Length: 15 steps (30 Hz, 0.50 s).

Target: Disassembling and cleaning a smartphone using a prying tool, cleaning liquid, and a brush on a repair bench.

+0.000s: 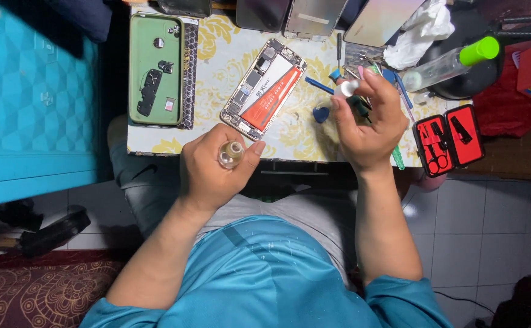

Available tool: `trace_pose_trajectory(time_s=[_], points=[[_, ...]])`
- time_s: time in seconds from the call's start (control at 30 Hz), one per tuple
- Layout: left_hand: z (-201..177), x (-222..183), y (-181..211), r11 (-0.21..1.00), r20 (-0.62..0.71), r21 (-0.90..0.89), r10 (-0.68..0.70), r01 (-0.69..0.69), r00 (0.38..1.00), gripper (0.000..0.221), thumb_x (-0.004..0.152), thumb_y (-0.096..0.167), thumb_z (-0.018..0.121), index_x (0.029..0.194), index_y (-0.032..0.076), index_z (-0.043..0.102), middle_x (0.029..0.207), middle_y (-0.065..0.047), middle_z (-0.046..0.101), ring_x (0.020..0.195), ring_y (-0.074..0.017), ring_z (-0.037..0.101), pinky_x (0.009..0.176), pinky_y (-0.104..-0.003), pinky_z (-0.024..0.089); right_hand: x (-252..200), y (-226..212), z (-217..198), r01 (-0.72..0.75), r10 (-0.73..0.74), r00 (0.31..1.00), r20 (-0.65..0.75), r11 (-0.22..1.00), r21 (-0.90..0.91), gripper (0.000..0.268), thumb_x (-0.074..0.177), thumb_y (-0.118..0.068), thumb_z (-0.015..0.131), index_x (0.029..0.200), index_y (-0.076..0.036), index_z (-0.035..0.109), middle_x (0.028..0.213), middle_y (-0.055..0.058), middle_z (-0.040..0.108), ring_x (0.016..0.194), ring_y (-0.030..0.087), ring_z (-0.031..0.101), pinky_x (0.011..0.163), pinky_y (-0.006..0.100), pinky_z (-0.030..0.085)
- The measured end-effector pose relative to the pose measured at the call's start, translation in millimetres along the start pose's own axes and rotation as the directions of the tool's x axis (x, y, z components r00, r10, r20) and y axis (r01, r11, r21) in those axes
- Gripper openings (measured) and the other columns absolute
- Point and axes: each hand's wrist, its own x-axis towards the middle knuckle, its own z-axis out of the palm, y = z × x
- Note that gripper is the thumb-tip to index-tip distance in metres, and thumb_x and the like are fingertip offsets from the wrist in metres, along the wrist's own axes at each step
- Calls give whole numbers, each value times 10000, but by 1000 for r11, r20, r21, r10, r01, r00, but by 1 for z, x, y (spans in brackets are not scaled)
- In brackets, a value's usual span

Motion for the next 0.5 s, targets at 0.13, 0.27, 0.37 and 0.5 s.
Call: trace_pose_trajectory(time_s=[0.13,0.27,0.37,0.5], points=[[17,-5,25,996,65,-39,-72,74,995,318,794,159,827,707,41,545,453,-147,501,407,-326,572,402,-363,443,0,-31,-9,-91,163,975,-152,912,399,503,992,2,700,1405,98,429,1063,361,662,1004,433,728,886,478,611],[31,-1,44,995,165,-33,-90,97,982,340,845,216,790,683,45,544,448,-169,504,389,-332,560,392,-362,442,1,-54,-7,16,73,983,-171,882,471,578,892,20,757,1356,120,427,965,421,643,959,484,728,856,461,604],[36,-3,48,986,204,16,-168,168,964,379,819,299,816,675,75,547,445,-141,499,419,-344,569,422,-361,445,0,-61,-6,36,19,994,-104,864,502,589,850,68,776,1315,155,424,956,413,640,951,499,725,848,484,601],[37,-5,52,983,204,40,-184,179,961,428,829,387,812,680,95,537,452,-130,497,454,-330,595,447,-341,456,3,-75,-4,-5,25,999,-36,875,484,507,877,47,774,1258,142,453,991,376,671,972,456,742,841,420,600]])
